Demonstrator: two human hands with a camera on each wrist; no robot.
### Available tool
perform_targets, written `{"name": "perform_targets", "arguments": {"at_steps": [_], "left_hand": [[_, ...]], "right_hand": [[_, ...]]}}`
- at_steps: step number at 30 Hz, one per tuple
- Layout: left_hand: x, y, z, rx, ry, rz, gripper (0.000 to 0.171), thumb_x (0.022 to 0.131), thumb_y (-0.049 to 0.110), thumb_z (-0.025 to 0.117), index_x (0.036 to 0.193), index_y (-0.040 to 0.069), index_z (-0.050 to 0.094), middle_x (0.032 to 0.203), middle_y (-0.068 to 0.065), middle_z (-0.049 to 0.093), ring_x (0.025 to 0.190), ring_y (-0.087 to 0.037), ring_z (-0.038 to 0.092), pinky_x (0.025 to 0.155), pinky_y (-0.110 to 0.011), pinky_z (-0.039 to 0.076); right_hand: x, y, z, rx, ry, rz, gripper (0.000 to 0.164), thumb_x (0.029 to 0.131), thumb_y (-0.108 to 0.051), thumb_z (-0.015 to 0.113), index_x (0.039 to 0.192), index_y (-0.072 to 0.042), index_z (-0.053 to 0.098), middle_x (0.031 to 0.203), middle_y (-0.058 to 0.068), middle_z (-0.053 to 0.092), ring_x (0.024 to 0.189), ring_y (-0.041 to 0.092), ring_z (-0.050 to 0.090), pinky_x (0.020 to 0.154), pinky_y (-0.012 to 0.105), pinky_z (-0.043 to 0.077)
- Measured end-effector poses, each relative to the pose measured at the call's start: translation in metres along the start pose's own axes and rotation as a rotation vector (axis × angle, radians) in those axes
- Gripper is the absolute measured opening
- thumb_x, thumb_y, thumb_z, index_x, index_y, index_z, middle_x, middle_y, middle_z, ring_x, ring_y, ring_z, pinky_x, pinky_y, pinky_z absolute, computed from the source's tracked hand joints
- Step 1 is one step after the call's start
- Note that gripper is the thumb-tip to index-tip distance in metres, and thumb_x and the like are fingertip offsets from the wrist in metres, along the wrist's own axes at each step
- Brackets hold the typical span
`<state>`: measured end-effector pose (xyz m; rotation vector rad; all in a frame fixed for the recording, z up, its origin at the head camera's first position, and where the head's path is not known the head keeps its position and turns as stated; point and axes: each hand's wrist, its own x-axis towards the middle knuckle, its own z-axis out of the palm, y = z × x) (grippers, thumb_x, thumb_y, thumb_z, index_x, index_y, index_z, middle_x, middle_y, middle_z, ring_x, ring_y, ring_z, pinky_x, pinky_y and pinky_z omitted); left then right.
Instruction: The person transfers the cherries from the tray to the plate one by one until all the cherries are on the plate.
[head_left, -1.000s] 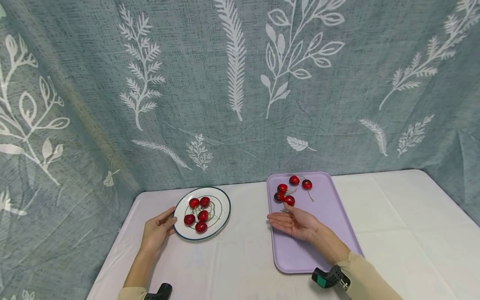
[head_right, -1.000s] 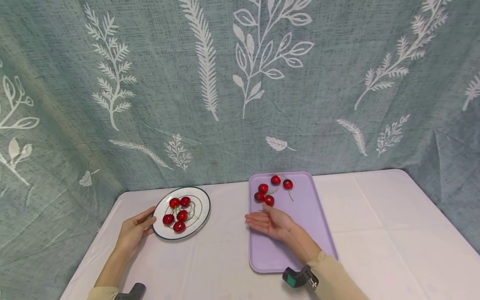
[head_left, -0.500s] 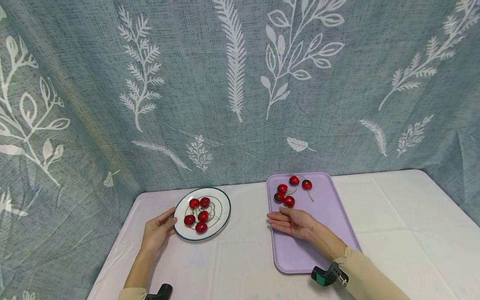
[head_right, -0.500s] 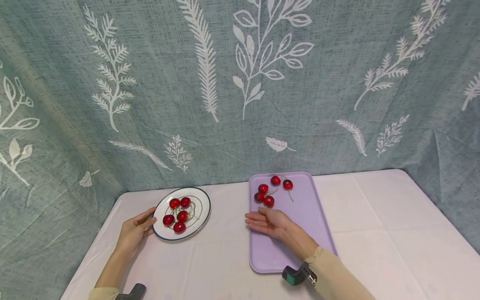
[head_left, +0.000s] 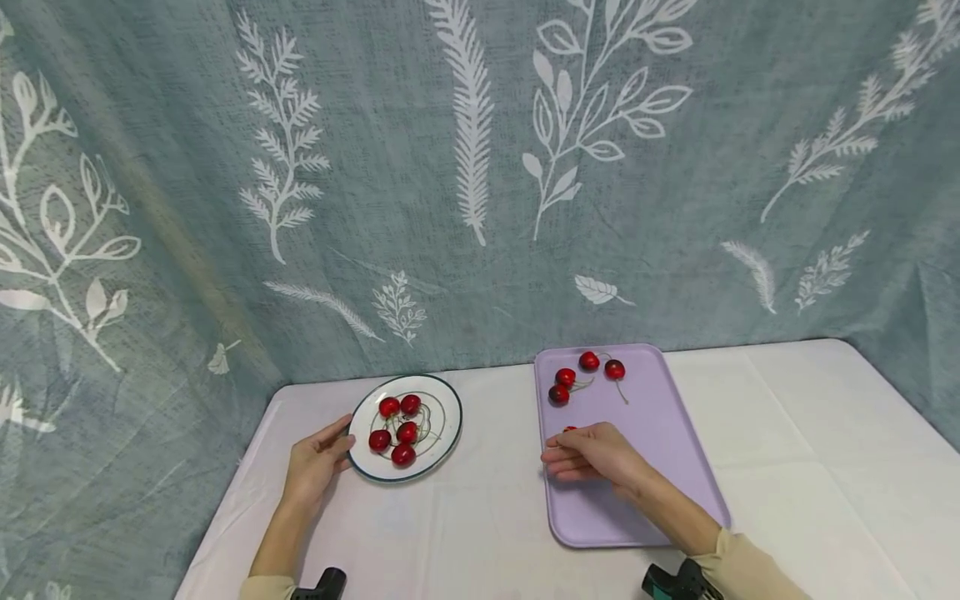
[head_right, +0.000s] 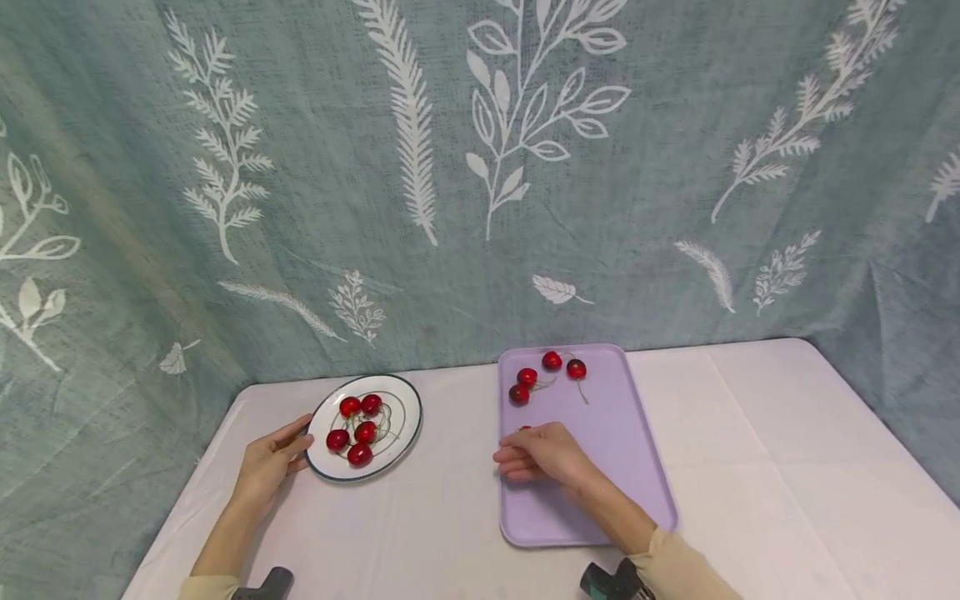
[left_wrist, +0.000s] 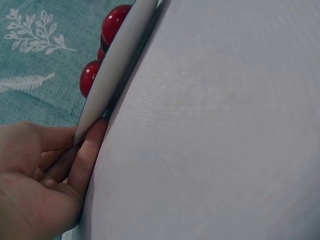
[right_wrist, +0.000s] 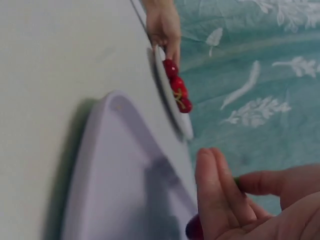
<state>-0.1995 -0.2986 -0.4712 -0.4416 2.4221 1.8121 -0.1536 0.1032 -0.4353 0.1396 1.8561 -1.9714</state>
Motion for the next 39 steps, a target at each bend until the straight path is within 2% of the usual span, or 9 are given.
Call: {"name": "perform_targets", "arguments": {"at_steps": [7, 11, 15, 20, 23, 28, 34, 39], "left_hand": [[0.0, 0.002, 0.0, 0.011, 0.004, 0.011, 0.046, 0.101, 0.009, 0.052, 0.146, 0.002, 0.044, 0.148, -0.023, 0.042, 0.084, 0.006, 0.059, 0.075, -0.015, 0.057], [0.0, 0.001, -0.001, 0.008, 0.012, 0.011, 0.046, 0.101, 0.009, 0.052, 0.146, 0.002, 0.045, 0.147, -0.023, 0.043, 0.084, 0.006, 0.059, 0.075, -0.015, 0.057], [0.0, -0.001, -0.001, 0.002, 0.011, 0.01, 0.046, 0.101, 0.009, 0.052, 0.146, 0.002, 0.044, 0.148, -0.023, 0.043, 0.085, 0.006, 0.059, 0.075, -0.016, 0.057], [0.001, 0.0, -0.001, -0.003, 0.002, 0.015, 0.047, 0.101, 0.009, 0.052, 0.146, 0.002, 0.044, 0.15, -0.022, 0.041, 0.086, 0.006, 0.059, 0.076, -0.016, 0.057], [0.001, 0.0, -0.001, -0.001, 0.002, 0.015, 0.046, 0.101, 0.009, 0.052, 0.146, 0.002, 0.044, 0.15, -0.021, 0.04, 0.087, 0.006, 0.059, 0.076, -0.016, 0.057], [0.001, 0.001, -0.001, 0.012, -0.001, 0.017, 0.047, 0.101, 0.01, 0.052, 0.146, 0.003, 0.044, 0.151, -0.02, 0.04, 0.088, 0.005, 0.059, 0.076, -0.016, 0.057], [0.002, 0.001, -0.001, 0.009, 0.003, 0.019, 0.046, 0.1, 0.009, 0.052, 0.146, 0.002, 0.044, 0.15, -0.021, 0.04, 0.085, 0.006, 0.059, 0.075, -0.016, 0.057], [0.002, 0.0, -0.001, 0.007, 0.004, 0.024, 0.046, 0.1, 0.008, 0.052, 0.145, 0.002, 0.045, 0.15, -0.022, 0.04, 0.082, 0.006, 0.059, 0.074, -0.016, 0.057]], "right_hand": [[-0.013, -0.022, -0.001, -0.258, 0.027, -0.128, 0.03, 0.097, -0.011, 0.057, 0.105, 0.017, 0.066, 0.082, 0.015, 0.073, 0.07, 0.013, 0.069, 0.067, 0.029, 0.062], [-0.013, -0.027, -0.005, -0.442, 0.064, -0.204, 0.026, 0.094, -0.011, 0.064, 0.1, 0.013, 0.07, 0.076, 0.012, 0.073, 0.068, 0.018, 0.07, 0.064, 0.031, 0.062], [-0.012, -0.028, -0.008, -0.566, 0.101, -0.266, 0.021, 0.091, -0.012, 0.069, 0.097, 0.008, 0.074, 0.074, 0.011, 0.072, 0.067, 0.02, 0.069, 0.061, 0.029, 0.061], [-0.011, -0.03, -0.009, -0.754, 0.18, -0.36, 0.009, 0.087, -0.009, 0.072, 0.087, -0.001, 0.077, 0.068, 0.002, 0.07, 0.06, 0.009, 0.059, 0.052, 0.02, 0.049], [-0.01, -0.032, -0.008, -0.863, 0.161, -0.442, 0.007, 0.087, -0.007, 0.072, 0.086, -0.004, 0.078, 0.069, 0.0, 0.069, 0.06, 0.006, 0.056, 0.05, 0.02, 0.044], [-0.009, -0.038, -0.004, -0.902, 0.082, -0.523, 0.01, 0.086, -0.006, 0.073, 0.094, -0.002, 0.078, 0.081, 0.001, 0.074, 0.065, 0.004, 0.059, 0.054, 0.019, 0.049], [-0.004, -0.043, 0.008, -0.818, 0.118, -0.581, 0.01, 0.085, -0.008, 0.075, 0.094, -0.006, 0.079, 0.074, -0.001, 0.071, 0.063, 0.004, 0.056, 0.051, 0.019, 0.047], [0.003, -0.046, 0.018, -0.753, 0.105, -0.637, 0.01, 0.086, -0.008, 0.074, 0.094, -0.003, 0.078, 0.074, -0.002, 0.07, 0.065, 0.005, 0.061, 0.057, 0.02, 0.053]]}}
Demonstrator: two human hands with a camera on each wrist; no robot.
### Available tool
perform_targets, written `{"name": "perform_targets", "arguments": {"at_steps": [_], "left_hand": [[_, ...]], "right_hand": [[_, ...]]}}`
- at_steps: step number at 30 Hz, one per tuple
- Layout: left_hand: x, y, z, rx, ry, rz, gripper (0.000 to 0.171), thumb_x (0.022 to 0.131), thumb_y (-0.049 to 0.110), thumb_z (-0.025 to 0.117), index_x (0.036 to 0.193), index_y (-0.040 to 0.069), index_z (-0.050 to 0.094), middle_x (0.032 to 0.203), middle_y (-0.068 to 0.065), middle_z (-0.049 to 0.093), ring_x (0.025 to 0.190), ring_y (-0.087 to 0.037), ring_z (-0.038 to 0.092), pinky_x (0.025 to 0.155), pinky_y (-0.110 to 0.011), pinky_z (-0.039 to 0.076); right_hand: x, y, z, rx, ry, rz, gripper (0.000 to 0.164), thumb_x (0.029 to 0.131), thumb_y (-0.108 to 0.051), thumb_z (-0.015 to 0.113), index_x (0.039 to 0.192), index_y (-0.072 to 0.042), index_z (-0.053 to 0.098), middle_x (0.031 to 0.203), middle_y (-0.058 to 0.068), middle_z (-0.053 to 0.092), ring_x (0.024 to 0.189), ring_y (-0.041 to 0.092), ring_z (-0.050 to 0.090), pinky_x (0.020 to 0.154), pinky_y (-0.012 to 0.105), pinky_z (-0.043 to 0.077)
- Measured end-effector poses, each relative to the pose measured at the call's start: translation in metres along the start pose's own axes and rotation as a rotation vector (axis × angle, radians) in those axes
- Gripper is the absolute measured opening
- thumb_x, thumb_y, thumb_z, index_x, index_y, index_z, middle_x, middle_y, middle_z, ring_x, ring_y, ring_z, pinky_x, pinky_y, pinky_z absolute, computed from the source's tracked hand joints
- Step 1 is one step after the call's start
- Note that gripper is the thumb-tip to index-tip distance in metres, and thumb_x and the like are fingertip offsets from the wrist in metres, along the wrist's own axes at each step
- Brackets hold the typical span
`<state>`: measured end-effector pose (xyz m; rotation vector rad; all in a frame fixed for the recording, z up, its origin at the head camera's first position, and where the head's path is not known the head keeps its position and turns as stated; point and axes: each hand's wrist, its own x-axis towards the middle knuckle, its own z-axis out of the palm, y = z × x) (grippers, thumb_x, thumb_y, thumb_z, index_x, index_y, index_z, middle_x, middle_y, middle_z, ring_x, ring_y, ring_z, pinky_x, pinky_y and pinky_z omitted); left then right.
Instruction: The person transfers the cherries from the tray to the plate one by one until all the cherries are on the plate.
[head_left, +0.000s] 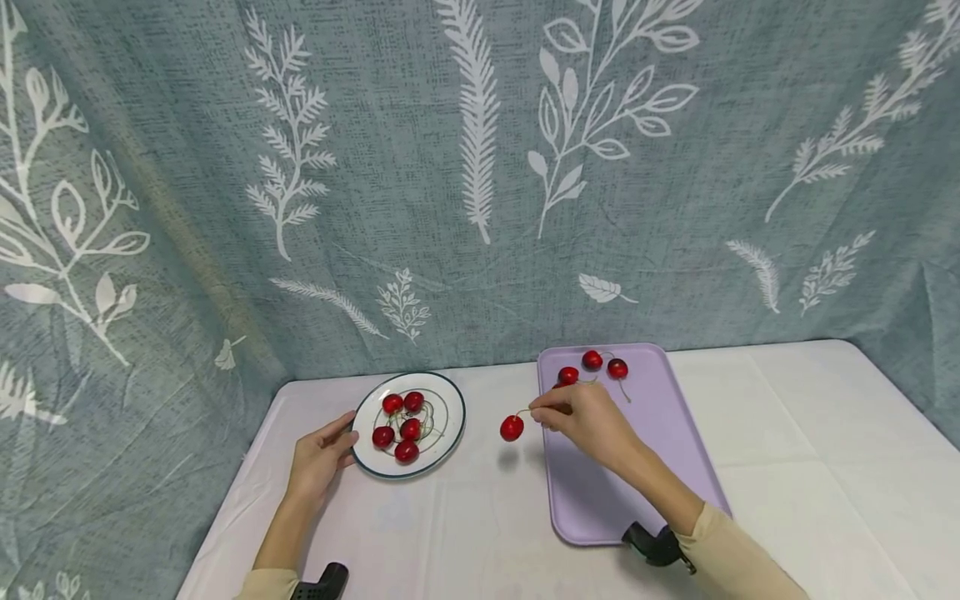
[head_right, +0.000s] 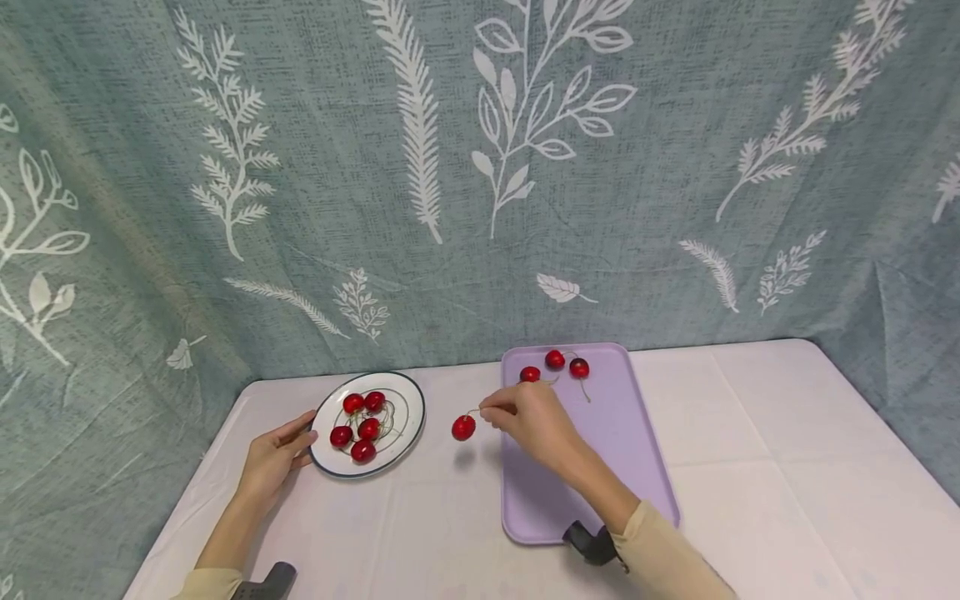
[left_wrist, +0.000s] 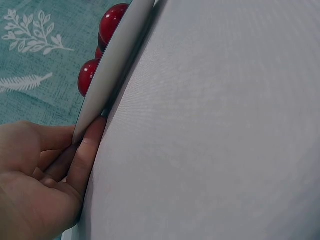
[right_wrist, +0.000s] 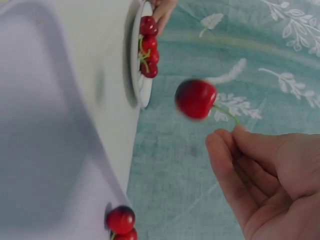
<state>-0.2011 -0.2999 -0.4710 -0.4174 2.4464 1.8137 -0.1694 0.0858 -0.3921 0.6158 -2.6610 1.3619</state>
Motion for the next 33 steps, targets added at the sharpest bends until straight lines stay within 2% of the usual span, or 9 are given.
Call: {"name": "perform_targets", "arguments": {"at_steps": [4, 8, 12, 18, 23, 33], "left_hand": [[-0.001, 0.0, 0.0, 0.007, 0.0, -0.006, 0.046, 0.1, 0.009, 0.052, 0.145, 0.002, 0.045, 0.151, -0.021, 0.04, 0.084, 0.005, 0.059, 0.074, -0.016, 0.057], [-0.002, 0.0, 0.0, 0.007, -0.005, -0.01, 0.046, 0.1, 0.009, 0.053, 0.145, 0.003, 0.045, 0.151, -0.02, 0.04, 0.087, 0.004, 0.06, 0.075, -0.016, 0.057], [-0.001, 0.0, 0.0, -0.008, -0.004, 0.002, 0.047, 0.1, 0.008, 0.053, 0.145, 0.001, 0.045, 0.15, -0.021, 0.041, 0.087, 0.004, 0.06, 0.075, -0.016, 0.057], [-0.001, 0.001, 0.0, -0.017, -0.003, 0.008, 0.047, 0.1, 0.007, 0.052, 0.145, 0.001, 0.044, 0.149, -0.023, 0.041, 0.086, 0.005, 0.06, 0.076, -0.016, 0.057], [-0.001, -0.001, 0.0, -0.012, 0.002, 0.01, 0.046, 0.1, 0.008, 0.052, 0.145, 0.001, 0.045, 0.148, -0.023, 0.043, 0.086, 0.005, 0.06, 0.077, -0.017, 0.057], [-0.001, 0.0, -0.001, -0.024, -0.011, 0.014, 0.046, 0.1, 0.008, 0.053, 0.145, 0.0, 0.045, 0.148, -0.023, 0.042, 0.086, 0.005, 0.06, 0.076, -0.016, 0.057]], "right_hand": [[0.007, 0.001, 0.009, 0.157, -0.012, 0.053, 0.009, 0.087, -0.004, 0.072, 0.093, 0.002, 0.075, 0.076, 0.006, 0.072, 0.067, 0.014, 0.068, 0.062, 0.022, 0.059], [0.014, 0.008, 0.021, 0.327, -0.015, 0.173, 0.012, 0.088, 0.0, 0.069, 0.095, 0.01, 0.072, 0.079, 0.015, 0.073, 0.07, 0.021, 0.071, 0.063, 0.026, 0.061], [0.022, 0.015, 0.033, 0.485, 0.01, 0.285, 0.018, 0.09, 0.003, 0.065, 0.102, 0.017, 0.068, 0.082, 0.022, 0.072, 0.071, 0.018, 0.072, 0.065, 0.027, 0.062], [0.028, 0.015, 0.048, 0.678, 0.028, 0.352, 0.026, 0.093, 0.001, 0.062, 0.112, 0.02, 0.062, 0.092, 0.027, 0.071, 0.073, 0.015, 0.072, 0.071, 0.028, 0.061], [0.033, 0.011, 0.06, 0.771, 0.014, 0.413, 0.028, 0.092, 0.0, 0.064, 0.114, 0.019, 0.062, 0.093, 0.025, 0.072, 0.073, 0.015, 0.072, 0.072, 0.029, 0.061], [0.048, 0.015, 0.085, 0.869, -0.001, 0.487, 0.029, 0.094, 0.001, 0.06, 0.117, 0.019, 0.06, 0.096, 0.026, 0.071, 0.075, 0.015, 0.072, 0.073, 0.027, 0.061]]}}
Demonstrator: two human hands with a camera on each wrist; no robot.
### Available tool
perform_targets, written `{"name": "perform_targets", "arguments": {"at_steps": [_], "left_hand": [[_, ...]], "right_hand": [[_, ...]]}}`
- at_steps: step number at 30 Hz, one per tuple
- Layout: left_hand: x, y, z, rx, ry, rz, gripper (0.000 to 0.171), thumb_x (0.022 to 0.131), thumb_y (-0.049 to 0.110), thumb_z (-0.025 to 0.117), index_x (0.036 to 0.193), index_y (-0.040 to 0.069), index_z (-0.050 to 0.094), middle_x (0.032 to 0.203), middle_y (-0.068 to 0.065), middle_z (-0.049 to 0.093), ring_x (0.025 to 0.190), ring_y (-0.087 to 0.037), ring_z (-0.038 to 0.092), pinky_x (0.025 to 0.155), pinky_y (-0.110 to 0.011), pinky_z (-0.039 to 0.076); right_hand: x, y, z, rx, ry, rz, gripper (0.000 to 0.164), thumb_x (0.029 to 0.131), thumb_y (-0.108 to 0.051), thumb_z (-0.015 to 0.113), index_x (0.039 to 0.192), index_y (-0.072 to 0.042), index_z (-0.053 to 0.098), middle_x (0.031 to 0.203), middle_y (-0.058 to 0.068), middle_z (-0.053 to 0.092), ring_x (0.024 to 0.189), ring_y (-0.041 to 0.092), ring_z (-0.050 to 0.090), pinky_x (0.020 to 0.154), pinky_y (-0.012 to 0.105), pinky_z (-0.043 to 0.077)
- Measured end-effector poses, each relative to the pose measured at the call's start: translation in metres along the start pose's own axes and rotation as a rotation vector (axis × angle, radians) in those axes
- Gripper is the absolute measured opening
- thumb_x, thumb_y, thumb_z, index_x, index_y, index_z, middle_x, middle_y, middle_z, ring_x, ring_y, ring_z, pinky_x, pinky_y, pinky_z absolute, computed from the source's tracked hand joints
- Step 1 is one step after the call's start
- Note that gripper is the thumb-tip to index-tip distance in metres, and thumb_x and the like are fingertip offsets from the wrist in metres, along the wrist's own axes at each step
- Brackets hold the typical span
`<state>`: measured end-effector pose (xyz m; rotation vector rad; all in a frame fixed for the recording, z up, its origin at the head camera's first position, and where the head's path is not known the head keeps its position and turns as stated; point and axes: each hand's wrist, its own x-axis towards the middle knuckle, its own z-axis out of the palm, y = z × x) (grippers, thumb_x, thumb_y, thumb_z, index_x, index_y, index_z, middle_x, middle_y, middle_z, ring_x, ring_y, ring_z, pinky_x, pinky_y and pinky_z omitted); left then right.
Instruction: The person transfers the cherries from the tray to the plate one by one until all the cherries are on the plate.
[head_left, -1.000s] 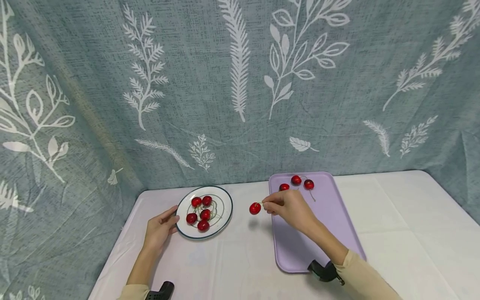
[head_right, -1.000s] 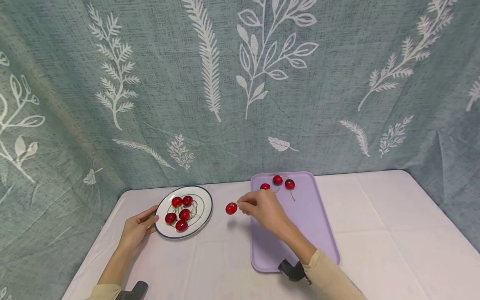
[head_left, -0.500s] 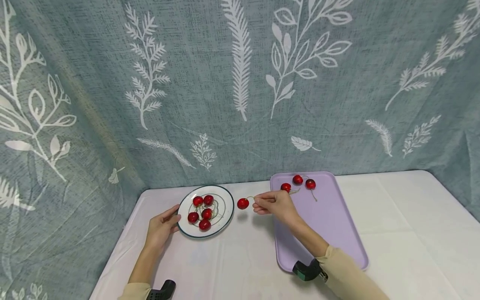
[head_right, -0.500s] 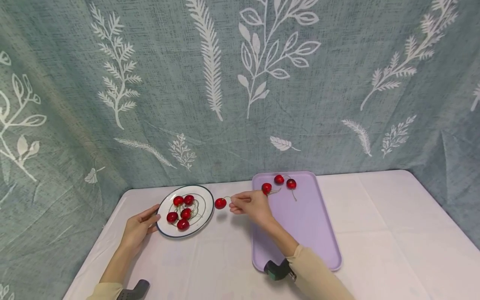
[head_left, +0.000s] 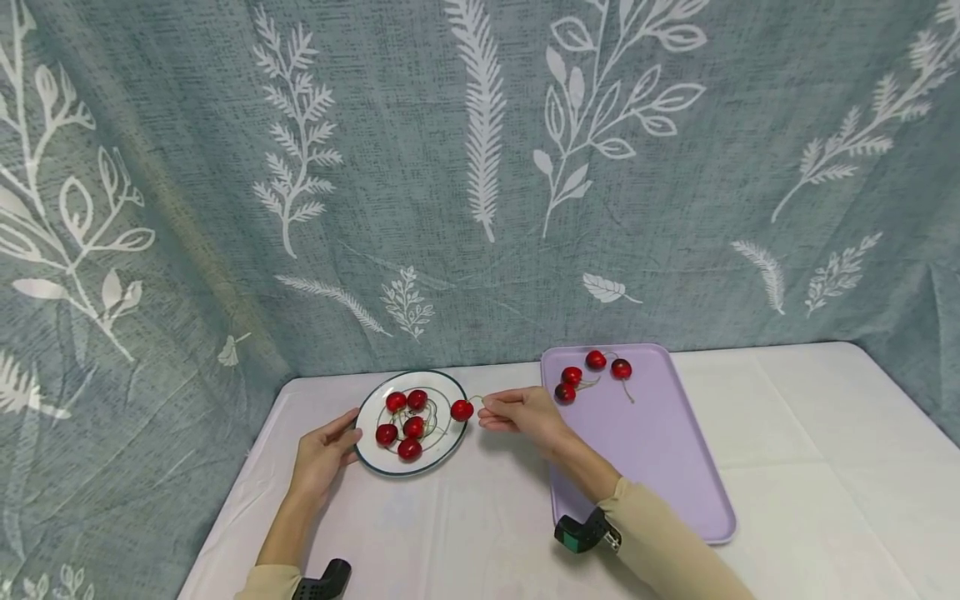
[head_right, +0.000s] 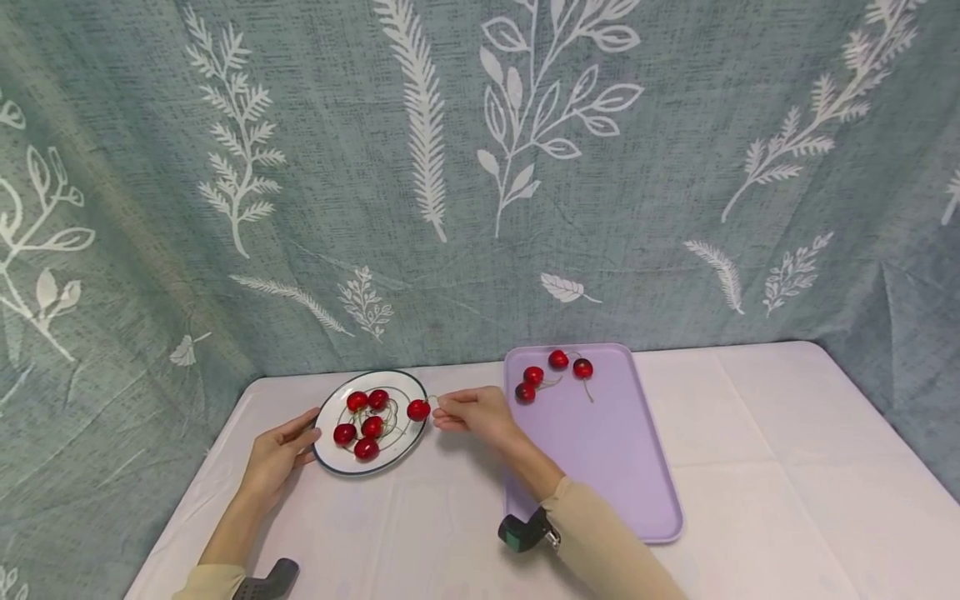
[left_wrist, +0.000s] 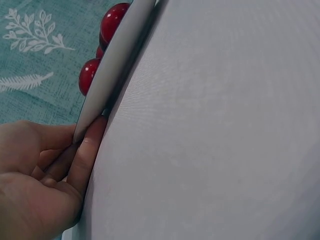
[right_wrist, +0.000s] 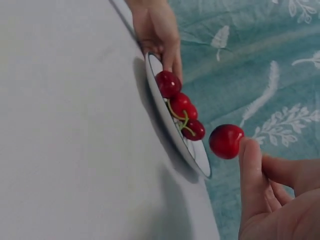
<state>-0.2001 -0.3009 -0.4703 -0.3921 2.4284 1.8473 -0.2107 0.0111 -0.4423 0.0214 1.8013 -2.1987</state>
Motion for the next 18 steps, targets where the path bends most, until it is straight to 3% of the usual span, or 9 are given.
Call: {"name": "perform_targets", "arguments": {"at_steps": [13, 18], "left_hand": [[0.0, 0.003, 0.0, -0.009, -0.003, -0.01, 0.046, 0.1, 0.006, 0.053, 0.145, -0.001, 0.044, 0.148, -0.024, 0.042, 0.085, 0.005, 0.06, 0.076, -0.017, 0.058], [-0.001, 0.003, 0.0, -0.014, -0.001, -0.016, 0.046, 0.1, 0.006, 0.053, 0.145, -0.001, 0.044, 0.147, -0.025, 0.043, 0.084, 0.005, 0.061, 0.075, -0.016, 0.058]], "right_hand": [[0.017, 0.008, 0.022, -0.054, 0.015, -0.016, 0.026, 0.093, 0.002, 0.06, 0.112, 0.02, 0.061, 0.093, 0.029, 0.07, 0.068, 0.014, 0.07, 0.069, 0.028, 0.061], [0.02, 0.013, 0.027, -0.137, 0.108, -0.037, 0.021, 0.091, 0.002, 0.063, 0.103, 0.018, 0.067, 0.085, 0.025, 0.072, 0.065, 0.016, 0.071, 0.065, 0.029, 0.062]]}}
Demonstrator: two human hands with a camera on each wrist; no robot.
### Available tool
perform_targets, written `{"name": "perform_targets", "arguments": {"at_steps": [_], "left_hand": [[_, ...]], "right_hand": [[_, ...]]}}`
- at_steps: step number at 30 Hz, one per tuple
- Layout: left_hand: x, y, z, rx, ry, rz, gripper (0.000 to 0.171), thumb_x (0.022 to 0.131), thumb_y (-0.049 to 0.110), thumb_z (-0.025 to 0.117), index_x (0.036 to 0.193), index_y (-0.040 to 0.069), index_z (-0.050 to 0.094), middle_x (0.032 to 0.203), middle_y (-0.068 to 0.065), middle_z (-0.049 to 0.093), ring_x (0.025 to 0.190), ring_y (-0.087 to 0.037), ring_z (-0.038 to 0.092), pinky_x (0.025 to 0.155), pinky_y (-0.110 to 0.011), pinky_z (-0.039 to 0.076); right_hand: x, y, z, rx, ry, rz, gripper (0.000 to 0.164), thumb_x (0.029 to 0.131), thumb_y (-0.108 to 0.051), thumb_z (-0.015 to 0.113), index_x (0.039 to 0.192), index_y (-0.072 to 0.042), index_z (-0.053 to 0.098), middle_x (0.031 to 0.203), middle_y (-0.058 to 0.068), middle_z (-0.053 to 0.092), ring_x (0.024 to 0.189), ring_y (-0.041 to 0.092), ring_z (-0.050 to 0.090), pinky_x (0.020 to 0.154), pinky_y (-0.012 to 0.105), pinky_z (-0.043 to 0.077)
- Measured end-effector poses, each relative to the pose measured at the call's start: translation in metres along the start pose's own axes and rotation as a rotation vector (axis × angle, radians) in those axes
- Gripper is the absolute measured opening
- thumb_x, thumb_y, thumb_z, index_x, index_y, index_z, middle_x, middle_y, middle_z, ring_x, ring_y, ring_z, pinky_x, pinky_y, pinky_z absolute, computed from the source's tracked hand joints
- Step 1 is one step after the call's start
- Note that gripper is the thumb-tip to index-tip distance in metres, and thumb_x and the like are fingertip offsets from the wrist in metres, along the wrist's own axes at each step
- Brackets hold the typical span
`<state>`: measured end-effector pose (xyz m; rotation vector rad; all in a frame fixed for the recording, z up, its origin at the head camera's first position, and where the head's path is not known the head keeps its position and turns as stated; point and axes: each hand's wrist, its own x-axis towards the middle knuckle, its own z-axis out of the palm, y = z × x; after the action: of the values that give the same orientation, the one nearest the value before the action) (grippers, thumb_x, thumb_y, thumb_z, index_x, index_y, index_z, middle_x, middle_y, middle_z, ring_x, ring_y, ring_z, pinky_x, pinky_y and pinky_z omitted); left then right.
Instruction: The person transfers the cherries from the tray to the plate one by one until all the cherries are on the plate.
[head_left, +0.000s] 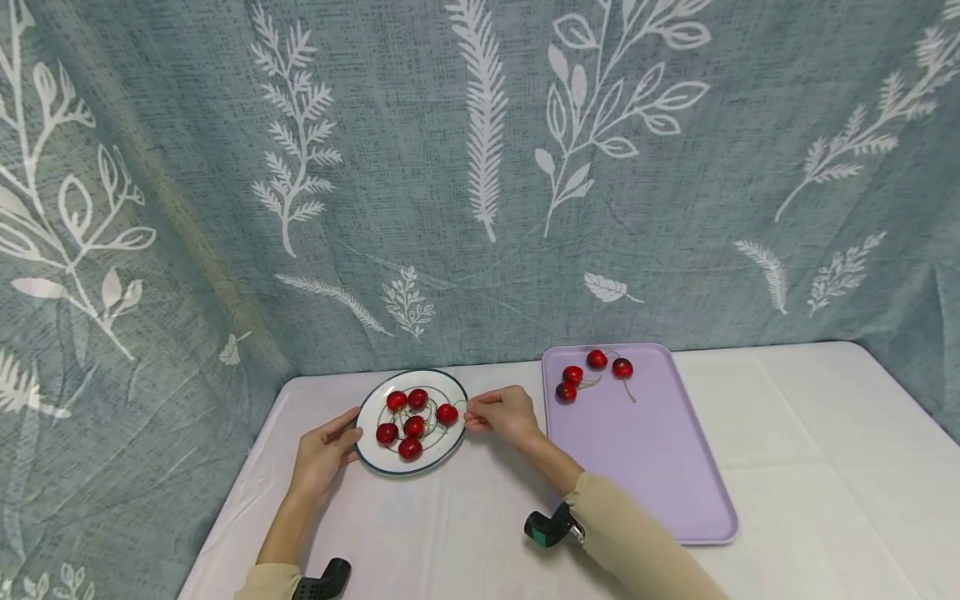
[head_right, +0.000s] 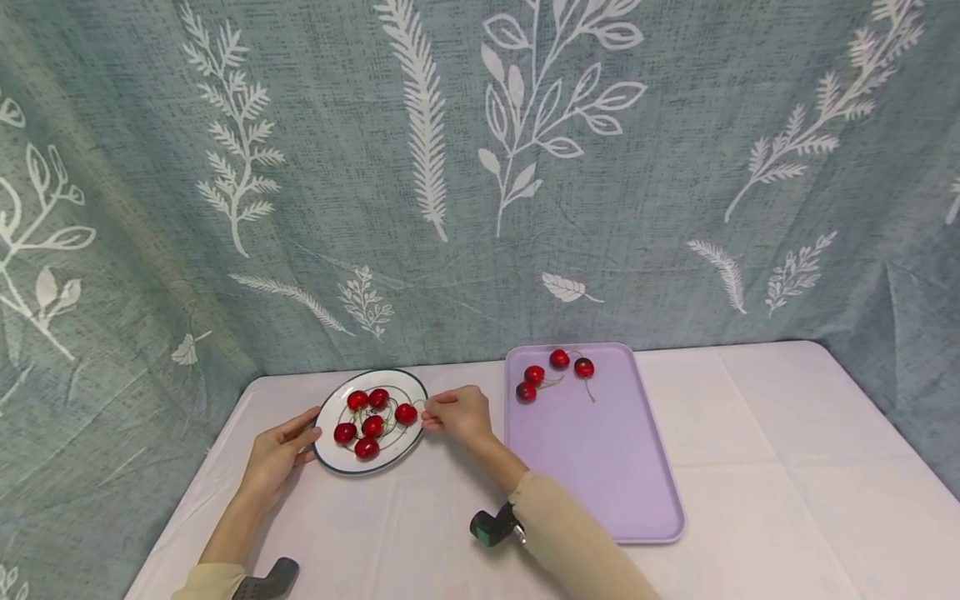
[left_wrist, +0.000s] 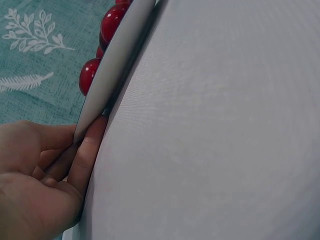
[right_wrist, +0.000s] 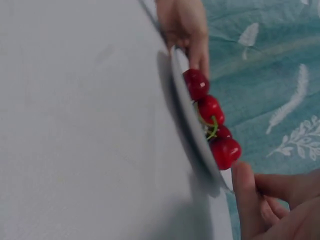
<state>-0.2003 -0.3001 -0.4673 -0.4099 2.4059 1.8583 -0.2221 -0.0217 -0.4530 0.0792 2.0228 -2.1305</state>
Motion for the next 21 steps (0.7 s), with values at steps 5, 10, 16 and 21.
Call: {"name": "perform_targets", "arguments": {"at_steps": [5, 10, 16, 21], "left_hand": [[0.001, 0.0, 0.0, -0.003, -0.003, -0.005, 0.046, 0.1, 0.006, 0.053, 0.145, 0.0, 0.044, 0.146, -0.025, 0.043, 0.084, 0.005, 0.06, 0.075, -0.017, 0.058], [0.001, -0.001, -0.001, -0.006, -0.007, -0.005, 0.046, 0.1, 0.007, 0.052, 0.145, 0.0, 0.044, 0.147, -0.025, 0.043, 0.084, 0.005, 0.061, 0.076, -0.017, 0.057], [-0.001, 0.0, -0.001, 0.005, -0.008, -0.006, 0.046, 0.1, 0.007, 0.052, 0.145, 0.0, 0.044, 0.147, -0.025, 0.043, 0.084, 0.005, 0.06, 0.076, -0.017, 0.058], [-0.001, 0.001, 0.0, 0.008, -0.006, -0.006, 0.046, 0.1, 0.007, 0.052, 0.145, 0.0, 0.044, 0.148, -0.024, 0.042, 0.085, 0.005, 0.061, 0.076, -0.017, 0.058]], "right_hand": [[-0.003, 0.0, 0.007, -0.093, 0.085, -0.029, 0.015, 0.089, 0.001, 0.065, 0.093, 0.014, 0.071, 0.076, 0.02, 0.072, 0.06, 0.016, 0.07, 0.059, 0.028, 0.061], [-0.007, -0.001, 0.013, -0.096, 0.069, -0.033, 0.015, 0.089, 0.002, 0.065, 0.094, 0.016, 0.07, 0.077, 0.02, 0.072, 0.062, 0.019, 0.071, 0.058, 0.026, 0.061], [-0.004, 0.0, 0.019, -0.112, 0.043, -0.012, 0.015, 0.091, 0.005, 0.061, 0.095, 0.017, 0.069, 0.078, 0.023, 0.071, 0.066, 0.027, 0.072, 0.059, 0.028, 0.061], [-0.002, -0.004, 0.023, -0.218, -0.009, -0.045, 0.016, 0.092, 0.004, 0.059, 0.098, 0.016, 0.069, 0.075, 0.018, 0.071, 0.065, 0.026, 0.072, 0.057, 0.027, 0.061]]}}
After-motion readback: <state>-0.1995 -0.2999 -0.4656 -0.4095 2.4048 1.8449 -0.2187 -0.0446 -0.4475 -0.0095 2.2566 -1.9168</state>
